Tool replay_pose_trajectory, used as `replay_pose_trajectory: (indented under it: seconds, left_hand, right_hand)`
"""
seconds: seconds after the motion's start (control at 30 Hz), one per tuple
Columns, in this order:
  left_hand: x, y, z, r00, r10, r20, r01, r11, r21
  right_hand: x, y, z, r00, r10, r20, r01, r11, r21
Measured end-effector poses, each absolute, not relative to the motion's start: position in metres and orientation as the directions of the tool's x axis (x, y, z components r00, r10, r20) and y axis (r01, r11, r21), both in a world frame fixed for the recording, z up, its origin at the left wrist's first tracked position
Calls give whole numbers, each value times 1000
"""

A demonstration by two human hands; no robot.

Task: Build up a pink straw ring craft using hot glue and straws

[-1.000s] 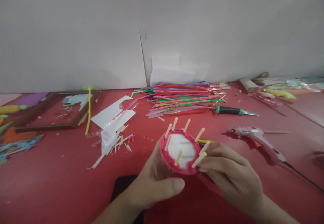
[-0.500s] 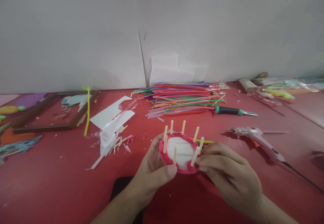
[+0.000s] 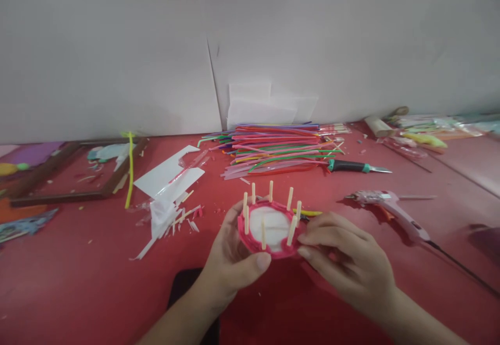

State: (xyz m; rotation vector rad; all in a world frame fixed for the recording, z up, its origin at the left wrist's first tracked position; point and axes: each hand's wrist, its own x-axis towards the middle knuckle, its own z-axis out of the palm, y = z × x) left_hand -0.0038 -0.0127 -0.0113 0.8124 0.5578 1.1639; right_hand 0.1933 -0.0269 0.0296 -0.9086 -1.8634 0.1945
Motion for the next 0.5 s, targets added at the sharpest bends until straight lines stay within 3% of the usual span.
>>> replay_pose_trajectory:
  seconds: [0.2, 0.5]
  left_hand:
    - [-6, -13, -6, 449, 889, 83, -533, 192, 824]
    - [-5, -12, -4, 402, 910, 101, -521, 137, 842]
  right_hand:
    - [193, -27, 27, -252, 659, 708, 427, 733, -530]
    - [192, -28, 24, -289, 613, 736, 415, 773, -481]
